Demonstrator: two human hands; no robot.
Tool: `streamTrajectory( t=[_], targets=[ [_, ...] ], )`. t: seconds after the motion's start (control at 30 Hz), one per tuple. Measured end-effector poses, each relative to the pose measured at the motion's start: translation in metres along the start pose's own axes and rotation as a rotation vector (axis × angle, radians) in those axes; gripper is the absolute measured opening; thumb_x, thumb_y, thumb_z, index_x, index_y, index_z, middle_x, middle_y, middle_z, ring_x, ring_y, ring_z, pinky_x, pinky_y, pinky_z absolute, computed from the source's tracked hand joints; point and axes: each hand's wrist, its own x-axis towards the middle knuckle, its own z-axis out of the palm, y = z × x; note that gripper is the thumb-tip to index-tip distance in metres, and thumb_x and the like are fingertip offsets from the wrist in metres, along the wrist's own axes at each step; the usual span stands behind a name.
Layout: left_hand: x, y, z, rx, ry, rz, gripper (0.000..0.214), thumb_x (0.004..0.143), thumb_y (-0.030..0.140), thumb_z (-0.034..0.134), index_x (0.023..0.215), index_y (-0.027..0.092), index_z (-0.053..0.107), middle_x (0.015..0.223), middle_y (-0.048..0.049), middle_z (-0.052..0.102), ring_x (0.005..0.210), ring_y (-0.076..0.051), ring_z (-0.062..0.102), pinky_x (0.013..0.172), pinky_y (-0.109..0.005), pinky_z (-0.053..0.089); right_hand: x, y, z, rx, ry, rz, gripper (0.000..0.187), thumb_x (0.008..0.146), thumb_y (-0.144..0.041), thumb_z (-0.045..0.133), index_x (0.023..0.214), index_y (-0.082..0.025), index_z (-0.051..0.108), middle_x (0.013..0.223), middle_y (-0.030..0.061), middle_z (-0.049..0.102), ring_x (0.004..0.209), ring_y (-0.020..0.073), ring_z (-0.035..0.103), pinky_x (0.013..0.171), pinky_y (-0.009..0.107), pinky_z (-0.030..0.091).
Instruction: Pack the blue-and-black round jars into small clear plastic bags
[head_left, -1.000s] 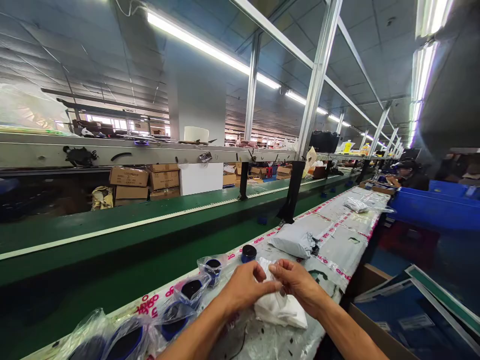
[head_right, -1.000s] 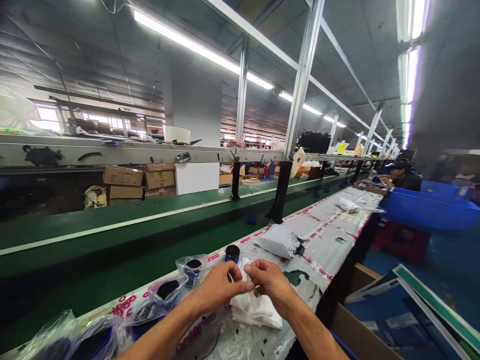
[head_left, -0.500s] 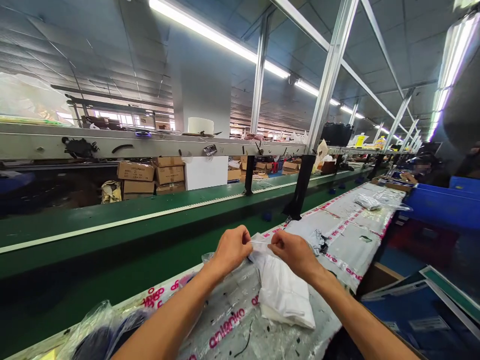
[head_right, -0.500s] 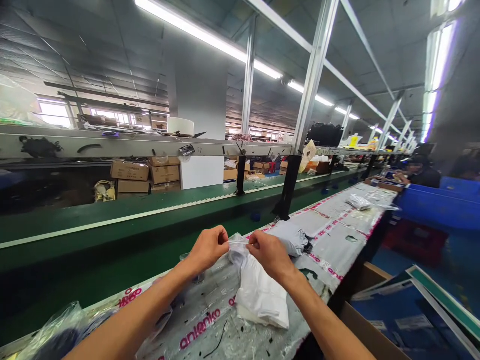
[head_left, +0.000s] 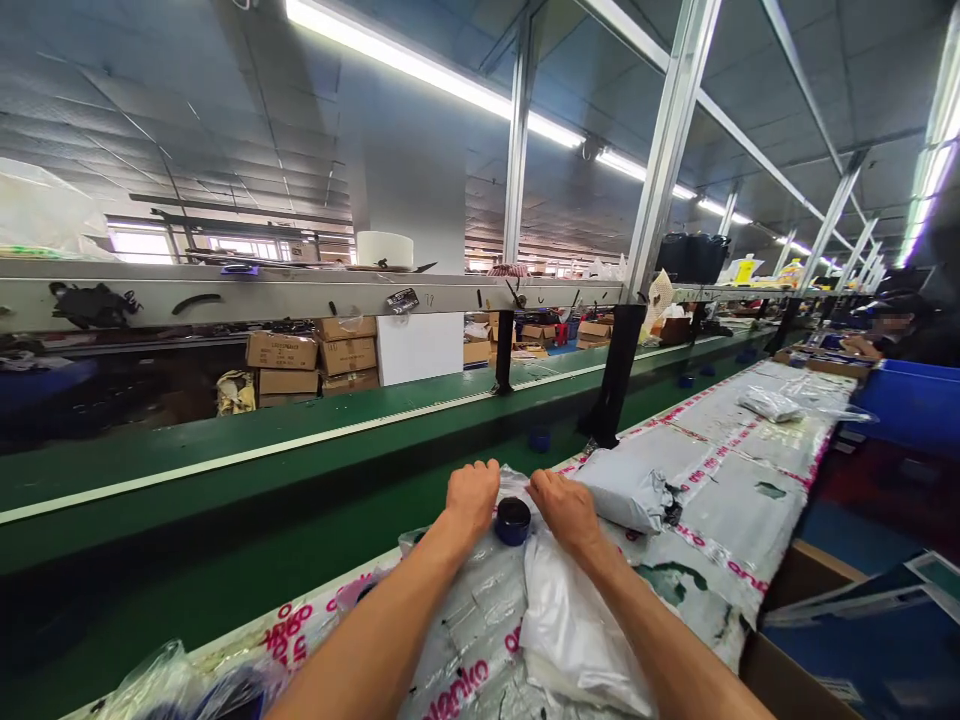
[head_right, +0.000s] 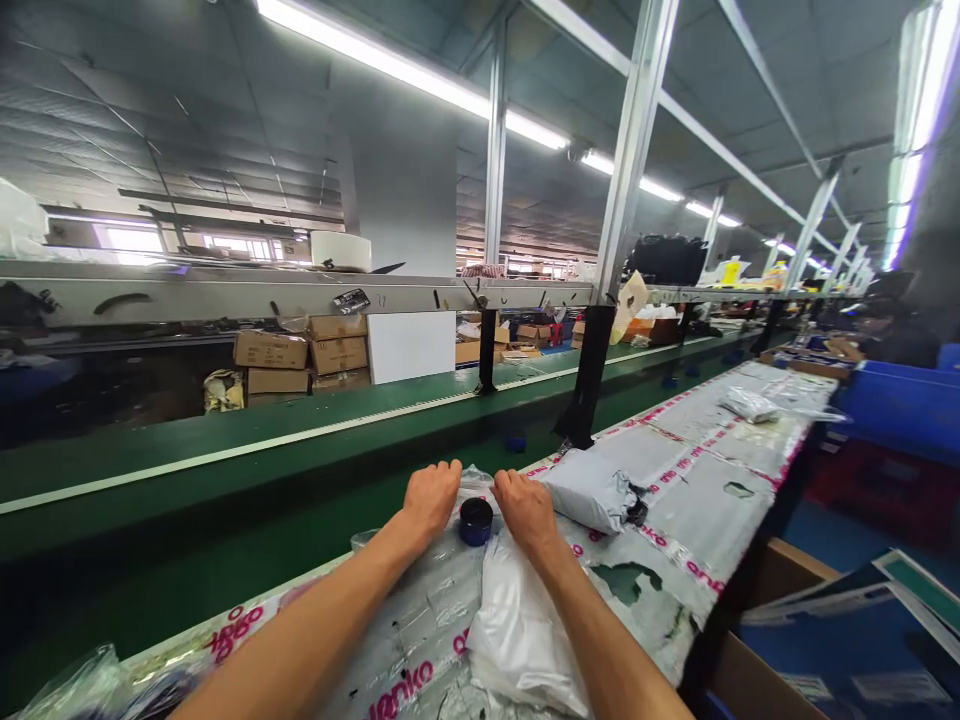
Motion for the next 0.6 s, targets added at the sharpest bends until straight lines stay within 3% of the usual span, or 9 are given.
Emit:
streamTrajectory(
  t=[0.17,0.4,0.6],
  targets=[
    [-0.003,0.006,0.018,0.034,-0.108,0.045,0.029,0.097,0.034,0.064,0.118,0.014,0.062,0.114,-0.008,0.066,0.098,-0.022,0.067,0.086,-0.042,0.058,-0.018,0.012,0.018,0.046,-0.084,0.039,0.012,0.099,-0.025,0.055,0.091,-0.02,0.063,0.089,0.003,0.074,0.079,0.0185,0.068,0.063,0.027,0.034],
    [-0.016,-0.009,0.021,0.009,-0.154,0.18,0.022,0.098,0.033,0.062,0.111,0.015,0.065,0.112,-0.007,0.068,0.101,-0.022,0.067,0.091,-0.044,0.057,-0.031,0.011,-0.007,0.081,-0.204,-0.05,0.018,0.099,-0.022,0.05,0.095,-0.022,0.067,0.094,0.0012,0.075,0.086,0.0174,0.069,0.069,0.026,0.04],
    [-0.017,-0.009,0.024,-0.048,-0.188,0.204,0.02,0.098,0.033,0.062,0.108,0.016,0.067,0.114,-0.0072,0.068,0.105,-0.022,0.066,0.095,-0.045,0.055,-0.031,-0.002,-0.021,-0.012,-0.321,-0.233,0.022,0.094,-0.015,0.053,0.089,-0.019,0.073,0.096,0.0081,0.075,0.089,0.0226,0.068,0.074,0.029,0.043]
  ],
)
